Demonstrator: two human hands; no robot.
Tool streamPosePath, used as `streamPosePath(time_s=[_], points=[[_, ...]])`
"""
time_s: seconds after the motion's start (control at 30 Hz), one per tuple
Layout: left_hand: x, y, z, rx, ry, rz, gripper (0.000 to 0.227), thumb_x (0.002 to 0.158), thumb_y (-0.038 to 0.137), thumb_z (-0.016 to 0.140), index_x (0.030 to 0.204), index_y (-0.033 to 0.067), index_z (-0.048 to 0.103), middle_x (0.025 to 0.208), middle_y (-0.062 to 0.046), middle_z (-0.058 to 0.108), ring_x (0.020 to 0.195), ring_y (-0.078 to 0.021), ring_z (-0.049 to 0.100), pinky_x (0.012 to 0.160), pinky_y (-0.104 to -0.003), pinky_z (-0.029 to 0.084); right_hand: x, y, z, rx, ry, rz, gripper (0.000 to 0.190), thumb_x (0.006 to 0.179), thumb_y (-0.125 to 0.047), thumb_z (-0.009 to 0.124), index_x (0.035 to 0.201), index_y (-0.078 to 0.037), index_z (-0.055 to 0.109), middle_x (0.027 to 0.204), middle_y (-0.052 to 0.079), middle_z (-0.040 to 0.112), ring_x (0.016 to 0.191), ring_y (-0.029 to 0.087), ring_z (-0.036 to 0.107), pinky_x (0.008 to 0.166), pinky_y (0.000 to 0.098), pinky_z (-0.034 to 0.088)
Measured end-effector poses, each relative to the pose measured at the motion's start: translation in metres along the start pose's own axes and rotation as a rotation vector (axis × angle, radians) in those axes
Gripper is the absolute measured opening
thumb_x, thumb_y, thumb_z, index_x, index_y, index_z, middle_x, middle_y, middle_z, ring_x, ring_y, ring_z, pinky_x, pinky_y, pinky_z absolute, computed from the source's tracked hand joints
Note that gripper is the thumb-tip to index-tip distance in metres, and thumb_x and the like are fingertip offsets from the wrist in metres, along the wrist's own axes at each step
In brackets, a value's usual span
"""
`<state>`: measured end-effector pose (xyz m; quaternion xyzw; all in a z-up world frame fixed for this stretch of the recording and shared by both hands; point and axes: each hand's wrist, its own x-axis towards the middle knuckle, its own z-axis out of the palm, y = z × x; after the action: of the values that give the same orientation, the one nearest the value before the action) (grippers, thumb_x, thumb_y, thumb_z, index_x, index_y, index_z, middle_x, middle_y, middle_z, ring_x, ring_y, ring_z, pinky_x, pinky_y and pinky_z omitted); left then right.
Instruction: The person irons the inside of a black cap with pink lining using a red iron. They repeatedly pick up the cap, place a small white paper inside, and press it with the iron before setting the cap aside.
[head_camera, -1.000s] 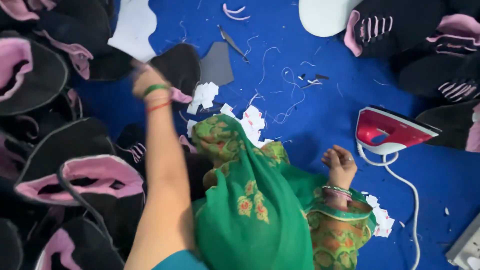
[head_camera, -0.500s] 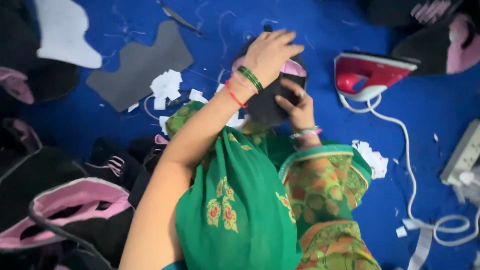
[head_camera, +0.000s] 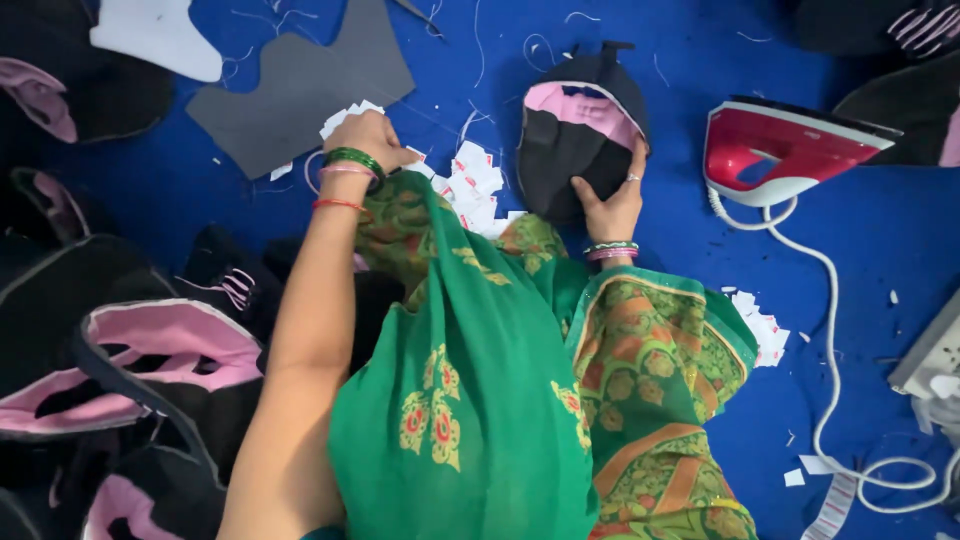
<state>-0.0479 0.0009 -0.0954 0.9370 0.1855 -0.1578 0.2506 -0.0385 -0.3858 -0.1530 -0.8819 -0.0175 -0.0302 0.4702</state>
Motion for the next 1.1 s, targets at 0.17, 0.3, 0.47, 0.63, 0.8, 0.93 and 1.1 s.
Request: streamPosePath(time_s=[0.17, 0.3, 0.47, 0.63, 0.8, 0.93, 1.1], points=[[0.017, -0.013, 0.014, -0.112, -0.080, 0.057, 0.016, 0.066, 0.024, 0.088, 0.079, 0.0153, 0.082, 0.081, -0.010, 0.078, 0.076, -0.0258, 0.075, 0.078, -0.038, 0.060, -0.009, 0.006, -0.007, 0.003, 0.019, -0.058, 0.086, 0.080, -0.011, 0.091, 0.153, -0.009, 0.047, 0.151, 0.021, 0.056, 0.141, 0.035, 0.056, 0.118, 0.0425, 0.045], [0.012, 0.007, -0.014, -0.282, -0.044, 0.175, 0.020, 0.073, 0.021, 0.089, 0.086, 0.0077, 0.081, 0.082, -0.010, 0.078, 0.072, -0.0177, 0.075, 0.072, -0.033, 0.060, -0.018, -0.025, -0.024, -0.011, 0.172, 0.039, 0.053, 0.075, -0.006, 0.084, 0.125, -0.009, 0.067, 0.149, 0.023, 0.046, 0.121, 0.031, 0.062, 0.090, 0.0376, 0.059], [0.010, 0.024, 0.003, -0.899, -0.271, 0.118, 0.017, 0.090, 0.005, 0.070, 0.104, -0.0041, 0.073, 0.085, -0.008, 0.073, 0.073, -0.0157, 0.075, 0.063, -0.027, 0.063, -0.021, -0.017, -0.025, -0.224, 0.205, -0.226, 0.028, 0.090, -0.001, 0.079, 0.116, -0.009, 0.070, 0.129, 0.011, 0.067, 0.120, 0.031, 0.066, 0.104, 0.0423, 0.055], [0.012, 0.107, 0.052, -1.107, -0.387, 0.170, 0.017, 0.088, 0.005, 0.073, 0.102, -0.0042, 0.071, 0.086, -0.011, 0.074, 0.072, -0.0188, 0.077, 0.060, -0.031, 0.066, -0.004, -0.021, -0.010, -0.258, 0.063, -0.271, 0.041, 0.089, -0.003, 0.077, 0.128, -0.007, 0.066, 0.137, 0.013, 0.062, 0.127, 0.035, 0.062, 0.108, 0.0441, 0.052], [0.058, 0.173, 0.151, -1.034, -0.332, 0.236, 0.012, 0.087, 0.011, 0.074, 0.094, 0.0013, 0.077, 0.083, -0.010, 0.078, 0.067, -0.0165, 0.077, 0.057, -0.029, 0.063, 0.026, -0.028, -0.007, -0.490, -0.162, -0.327, 0.088, 0.070, -0.018, 0.086, 0.147, 0.003, 0.048, 0.153, 0.024, 0.043, 0.136, 0.046, 0.043, 0.112, 0.0523, 0.040], [0.079, 0.193, 0.168, -0.654, 0.098, 0.391, 0.008, 0.082, 0.014, 0.075, 0.086, 0.0124, 0.081, 0.082, -0.012, 0.078, 0.074, -0.0253, 0.077, 0.066, -0.035, 0.062, 0.029, -0.024, -0.004, -0.612, -0.316, -0.205, 0.090, 0.075, -0.027, 0.089, 0.151, -0.005, 0.046, 0.158, 0.016, 0.039, 0.140, 0.044, 0.038, 0.108, 0.0523, 0.040], [0.072, 0.206, 0.146, -0.408, 0.137, 0.498, 0.006, 0.079, 0.019, 0.077, 0.083, 0.0181, 0.081, 0.080, -0.013, 0.075, 0.077, -0.0347, 0.074, 0.069, -0.043, 0.059, 0.022, -0.020, -0.005, -0.613, -0.260, -0.277, 0.089, 0.073, -0.027, 0.089, 0.149, -0.003, 0.049, 0.154, 0.017, 0.043, 0.136, 0.044, 0.041, 0.110, 0.0517, 0.041]])
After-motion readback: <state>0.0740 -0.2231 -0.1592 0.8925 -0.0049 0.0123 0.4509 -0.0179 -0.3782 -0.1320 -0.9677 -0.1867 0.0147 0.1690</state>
